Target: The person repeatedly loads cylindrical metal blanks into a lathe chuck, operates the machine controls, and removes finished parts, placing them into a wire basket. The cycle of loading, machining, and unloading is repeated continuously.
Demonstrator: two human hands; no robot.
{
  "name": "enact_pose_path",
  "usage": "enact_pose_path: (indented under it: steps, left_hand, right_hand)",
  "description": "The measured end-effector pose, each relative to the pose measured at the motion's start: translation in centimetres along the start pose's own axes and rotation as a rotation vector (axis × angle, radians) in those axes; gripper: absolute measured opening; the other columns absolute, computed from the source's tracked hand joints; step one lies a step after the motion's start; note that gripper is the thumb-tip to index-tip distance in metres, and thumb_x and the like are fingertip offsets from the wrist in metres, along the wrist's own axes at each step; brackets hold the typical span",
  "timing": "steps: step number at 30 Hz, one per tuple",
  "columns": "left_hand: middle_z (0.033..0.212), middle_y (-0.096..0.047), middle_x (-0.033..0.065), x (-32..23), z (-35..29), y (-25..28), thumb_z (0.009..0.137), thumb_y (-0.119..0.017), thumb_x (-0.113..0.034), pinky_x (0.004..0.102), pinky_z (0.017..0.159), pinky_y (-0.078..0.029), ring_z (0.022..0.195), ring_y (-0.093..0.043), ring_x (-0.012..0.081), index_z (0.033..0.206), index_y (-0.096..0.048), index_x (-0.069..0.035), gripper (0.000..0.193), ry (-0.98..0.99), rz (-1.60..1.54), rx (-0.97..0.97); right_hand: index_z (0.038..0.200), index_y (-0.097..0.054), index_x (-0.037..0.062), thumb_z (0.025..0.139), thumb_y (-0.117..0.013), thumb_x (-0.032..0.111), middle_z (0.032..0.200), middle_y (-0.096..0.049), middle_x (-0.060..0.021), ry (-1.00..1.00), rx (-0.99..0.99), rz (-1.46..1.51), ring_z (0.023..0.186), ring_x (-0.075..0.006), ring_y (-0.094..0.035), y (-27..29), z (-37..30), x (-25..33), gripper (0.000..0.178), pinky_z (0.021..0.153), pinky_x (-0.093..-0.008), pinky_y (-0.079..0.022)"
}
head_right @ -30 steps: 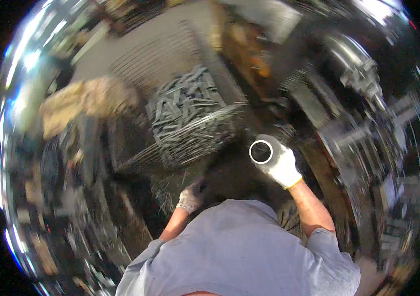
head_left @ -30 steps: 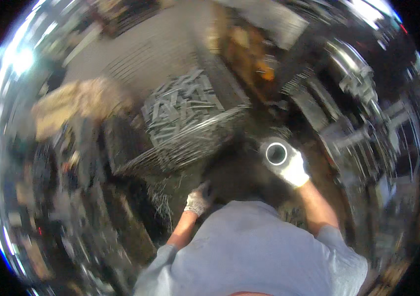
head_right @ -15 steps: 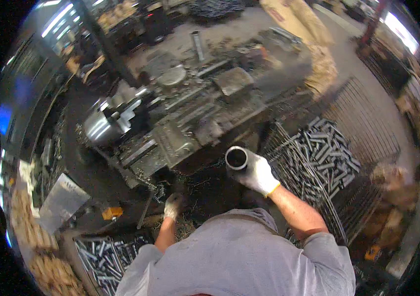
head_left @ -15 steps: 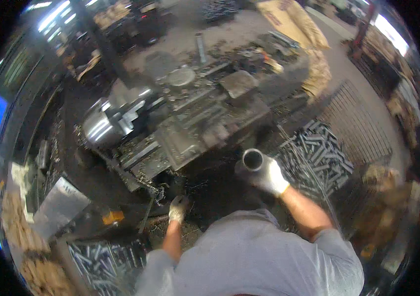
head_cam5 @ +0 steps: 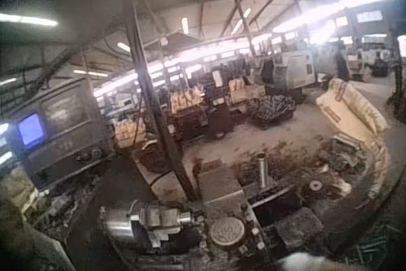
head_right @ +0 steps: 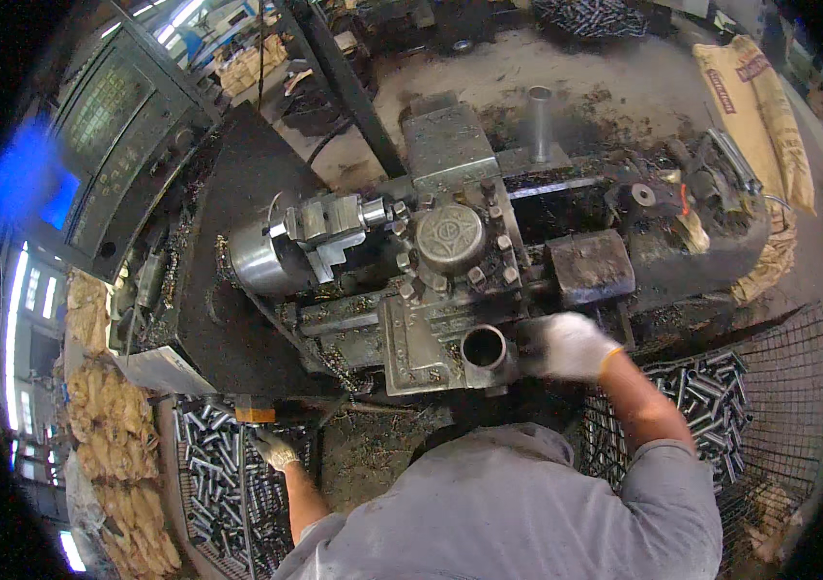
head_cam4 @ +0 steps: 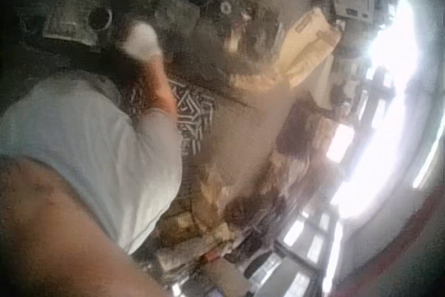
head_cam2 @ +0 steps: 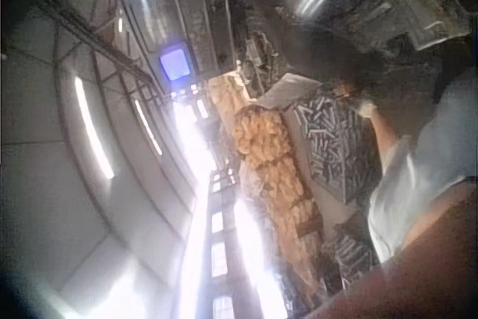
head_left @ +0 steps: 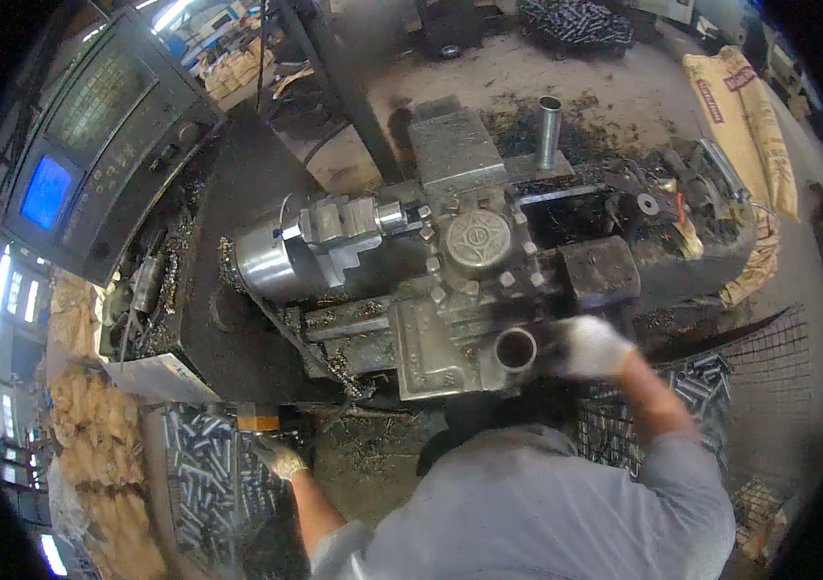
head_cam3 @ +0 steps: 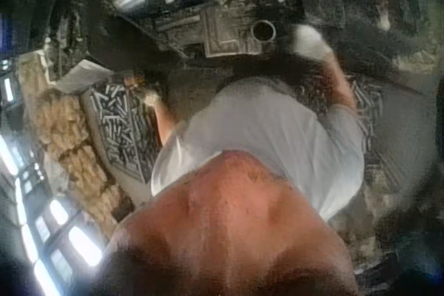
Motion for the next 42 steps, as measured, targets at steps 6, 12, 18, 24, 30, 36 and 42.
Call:
enact_pose_path:
  steps: [6, 12, 18, 24, 30, 36, 42]
  left_hand:
    - [0.144, -0.059, 0.0272, 0.9, 3.4, 0.7, 0.108, -0.052, -0.04, 0.0454, 0.109, -0.045, 0.124, -0.06, 0.0402, 0.146, -0.05, 0.006, 0.06, 0.206, 0.262, 0.57]
    - [0.138, -0.063, 0.0241, -22.8, -6.5, -3.2, 0.096, -0.076, -0.025, 0.0409, 0.107, -0.05, 0.126, -0.063, 0.0341, 0.141, -0.056, 0.003, 0.057, -0.278, -0.41, 0.317]
    - [0.15, -0.054, 0.0213, -45.6, 1.0, -5.3, 0.074, -0.08, -0.018, 0.0547, 0.124, -0.029, 0.144, -0.046, 0.0394, 0.15, -0.046, -0.002, 0.085, -1.128, 0.046, 0.135]
    - [0.153, -0.053, 0.0158, -51.6, 5.1, -7.4, 0.069, -0.08, -0.014, 0.0518, 0.122, -0.034, 0.145, -0.047, 0.0367, 0.149, -0.048, -0.009, 0.086, -1.123, 0.439, 0.463]
    - [0.142, -0.063, 0.021, -54.7, 6.1, -7.9, 0.076, -0.078, -0.022, 0.0454, 0.112, -0.049, 0.131, -0.06, 0.0397, 0.149, -0.054, -0.008, 0.078, -0.982, 0.419, 0.68]
    - [0.141, -0.06, 0.0259, -49.8, 5.2, -7.6, 0.079, -0.076, -0.025, 0.0505, 0.118, -0.039, 0.134, -0.054, 0.0424, 0.151, -0.048, -0.003, 0.08, -1.061, 0.159, 0.231]
    - [0.138, -0.063, 0.0214, -48.7, 5.6, -7.2, 0.084, -0.073, -0.031, 0.0498, 0.117, -0.041, 0.13, -0.057, 0.0387, 0.143, -0.056, -0.004, 0.067, -1.041, 0.088, 0.198]
  right_hand:
    - [0.109, -0.076, 0.0038, 0.086, -0.077, 0.021, 0.103, -0.076, -0.0179, 0.261, -0.502, 0.218, 0.09, -0.0339, -0.075, 14.4, 6.0, 1.8, 0.029, 0.083, -0.0405, -0.06]
    - [0.096, -0.078, 0.0021, 0.077, -0.078, 0.044, 0.09, -0.076, -0.0167, 0.071, 0.138, -0.438, 0.081, -0.0345, -0.072, 13.0, 28.9, 6.6, 0.046, 0.074, -0.0447, -0.057]
    - [0.096, -0.08, 0.0042, 0.083, -0.078, 0.03, 0.084, -0.075, -0.0092, 0.035, 0.501, -0.395, 0.071, -0.0227, -0.067, 13.5, 34.4, 2.9, 0.029, 0.066, -0.0415, -0.055]
    - [0.091, -0.08, 0.0023, 0.087, -0.072, 0.028, 0.078, -0.074, -0.0068, -0.185, -0.206, -0.162, 0.07, -0.0178, -0.068, 26.0, 34.1, -11.9, 0.027, 0.063, -0.037, -0.055]
    - [0.092, -0.08, 0.006, 0.08, -0.071, 0.04, 0.097, -0.078, -0.0191, 0.055, -0.595, -0.493, 0.087, -0.038, -0.075, 16.6, 37.3, 0.4, 0.037, 0.075, -0.0476, -0.06]
    - [0.098, -0.076, -0.0003, 0.071, -0.084, 0.051, 0.091, -0.076, -0.0222, 0.294, 0.424, -0.517, 0.082, -0.0344, -0.073, 8.1, 37.2, 6.8, 0.058, 0.075, -0.0466, -0.057]
    - [0.105, -0.081, 0.0027, 0.077, -0.09, 0.043, 0.102, -0.077, -0.0087, 0.105, 0.744, -0.184, 0.09, -0.0197, -0.069, 7.9, 40.8, 2.9, 0.05, 0.075, -0.0385, -0.057]
Point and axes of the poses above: each hand's wrist, its own z-axis towards the middle knuckle, its own y-axis out of the back of the hand, x = y × z, the point moved 2 cm from there along z, towards the middle knuckle
